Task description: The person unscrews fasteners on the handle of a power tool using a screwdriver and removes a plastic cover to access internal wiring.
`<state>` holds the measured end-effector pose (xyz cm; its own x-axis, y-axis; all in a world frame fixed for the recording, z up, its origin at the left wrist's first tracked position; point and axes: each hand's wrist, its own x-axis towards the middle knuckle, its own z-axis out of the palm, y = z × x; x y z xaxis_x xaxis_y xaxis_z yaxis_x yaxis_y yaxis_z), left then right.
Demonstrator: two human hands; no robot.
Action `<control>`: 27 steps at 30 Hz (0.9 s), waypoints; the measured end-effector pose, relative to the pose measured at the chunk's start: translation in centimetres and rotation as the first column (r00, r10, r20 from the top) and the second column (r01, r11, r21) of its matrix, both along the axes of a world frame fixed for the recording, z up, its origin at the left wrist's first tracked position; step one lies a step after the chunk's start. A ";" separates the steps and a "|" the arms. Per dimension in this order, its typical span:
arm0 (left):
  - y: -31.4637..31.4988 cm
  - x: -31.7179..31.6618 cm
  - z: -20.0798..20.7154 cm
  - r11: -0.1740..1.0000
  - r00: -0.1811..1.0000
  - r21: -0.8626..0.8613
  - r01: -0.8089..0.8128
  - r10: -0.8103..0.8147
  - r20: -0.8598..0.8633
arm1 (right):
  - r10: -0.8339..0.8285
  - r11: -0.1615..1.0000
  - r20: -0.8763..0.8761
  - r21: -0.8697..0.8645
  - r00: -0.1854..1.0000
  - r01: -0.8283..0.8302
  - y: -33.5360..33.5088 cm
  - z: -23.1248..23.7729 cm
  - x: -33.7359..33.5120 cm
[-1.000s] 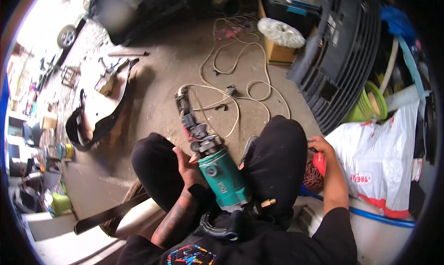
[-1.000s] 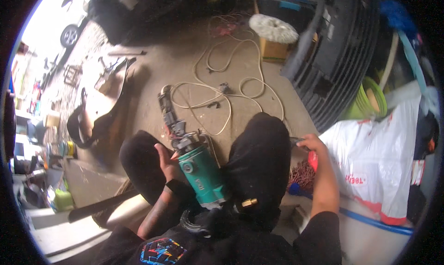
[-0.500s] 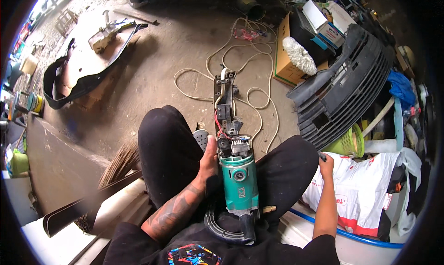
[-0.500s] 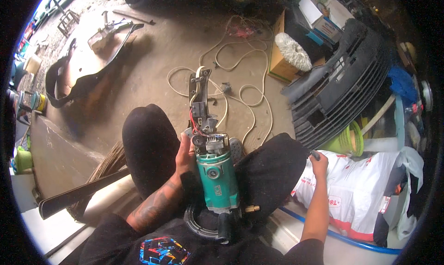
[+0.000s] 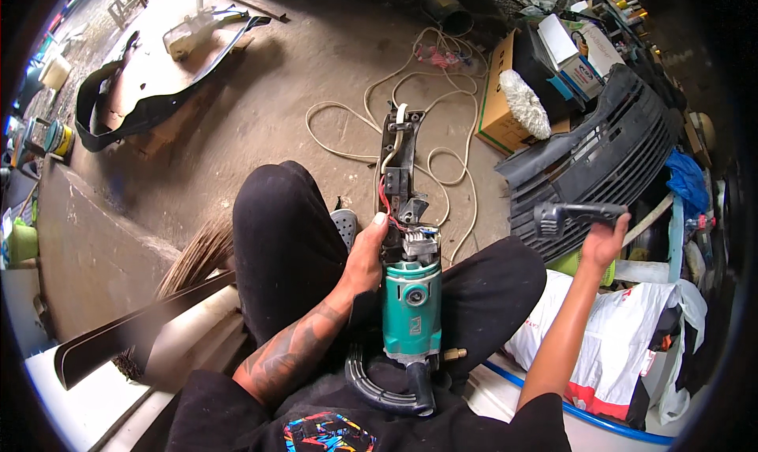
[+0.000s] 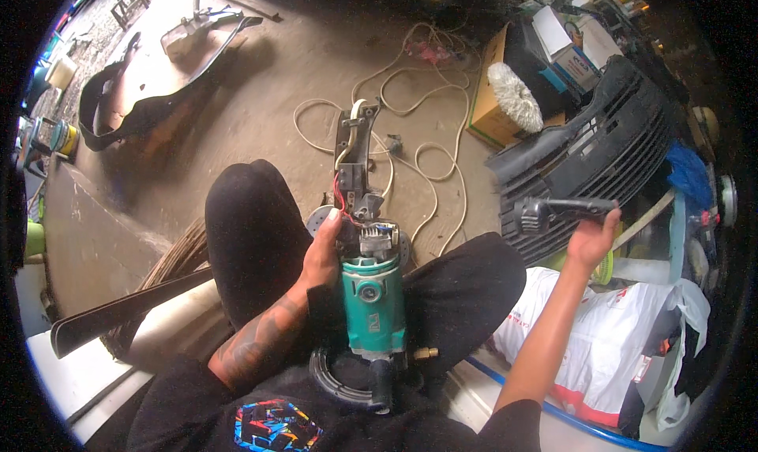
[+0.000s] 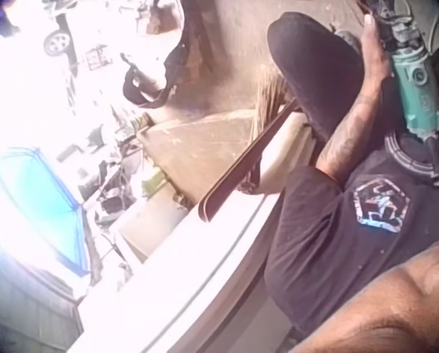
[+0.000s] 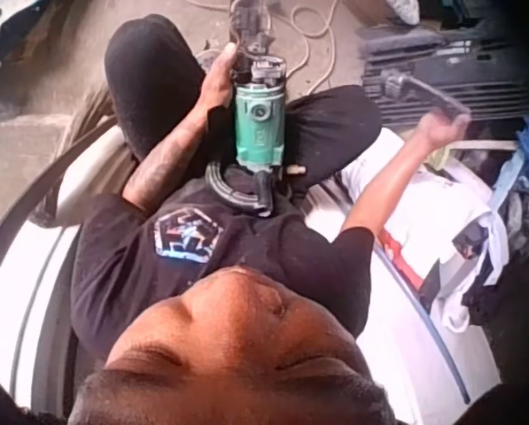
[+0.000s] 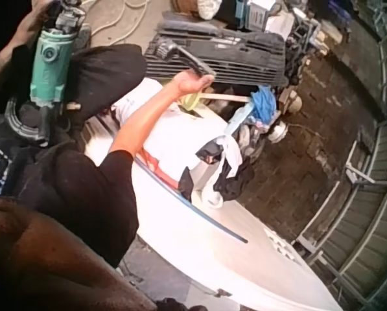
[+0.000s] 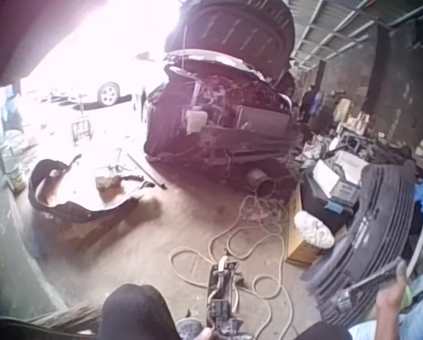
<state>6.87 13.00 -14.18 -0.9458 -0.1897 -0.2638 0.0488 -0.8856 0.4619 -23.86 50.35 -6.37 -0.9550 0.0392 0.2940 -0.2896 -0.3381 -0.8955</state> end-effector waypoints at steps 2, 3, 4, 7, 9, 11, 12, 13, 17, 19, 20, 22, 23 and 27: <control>0.3 0.0 0.4 0.999 1.000 -0.052 -0.018 0.017 -0.011 | 0.054 0.971 -0.050 -0.232 0.997 -0.064 -2.2 3.0 -0.5; 0.1 0.4 0.3 1.000 0.998 -0.019 -0.016 0.014 -0.066 | 0.002 0.969 -0.040 -0.246 0.999 -0.011 -5.8 4.6 0.4; 0.1 0.7 0.3 1.000 0.998 -0.018 -0.025 0.024 -0.063 | -0.052 0.967 -0.034 -0.252 0.998 0.042 -9.3 6.4 1.8; 0.5 0.9 0.4 0.988 0.987 0.151 -0.043 0.066 -0.150 | 0.594 0.787 -0.146 -0.097 0.791 -0.609 -12.2 9.6 2.6; 0.7 0.7 0.8 1.000 0.987 -0.026 -0.004 0.000 -0.164 | 0.631 0.772 0.022 0.080 0.775 -0.631 -16.5 11.0 5.8; 0.9 0.5 1.3 0.975 0.990 -0.218 -0.048 0.018 -0.138 | 0.668 0.617 0.221 0.369 0.710 -0.695 -20.6 11.5 9.2; 0.8 0.8 1.1 0.973 0.991 -0.220 -0.065 0.037 -0.130 | 0.628 0.488 0.311 0.558 0.714 -0.672 -23.0 11.2 11.2; 1.2 0.5 1.0 0.960 0.992 -0.277 -0.050 0.017 -0.123 | 0.647 0.352 0.260 0.731 0.717 -0.584 -24.2 10.5 12.4; 1.5 0.6 1.3 0.887 0.996 -0.458 -0.058 0.017 -0.093 | 0.648 0.004 0.319 0.906 0.691 -0.422 -27.1 8.4 14.9; 1.9 0.4 1.1 0.847 0.993 -0.523 -0.097 0.043 -0.113 | 0.642 0.016 0.258 0.937 0.722 -0.349 -27.9 8.5 15.6; 1.8 0.4 1.0 0.853 0.992 -0.511 -0.102 0.049 -0.117 | 0.636 0.041 0.189 0.960 0.749 -0.277 -28.4 8.6 16.1; 1.4 0.6 1.3 0.796 0.996 -0.602 -0.059 0.008 -0.086 | 0.614 -0.028 0.198 0.973 0.764 -0.229 -29.3 8.9 17.0; 1.5 0.6 1.3 0.800 0.996 -0.596 -0.063 0.013 -0.087 | 0.621 -0.012 0.123 0.989 0.774 -0.147 -29.5 8.5 17.0; 1.6 0.8 1.7 0.803 0.998 -0.592 -0.065 0.040 -0.054 | 0.574 -0.013 0.129 0.989 0.808 -0.149 -30.4 8.1 17.3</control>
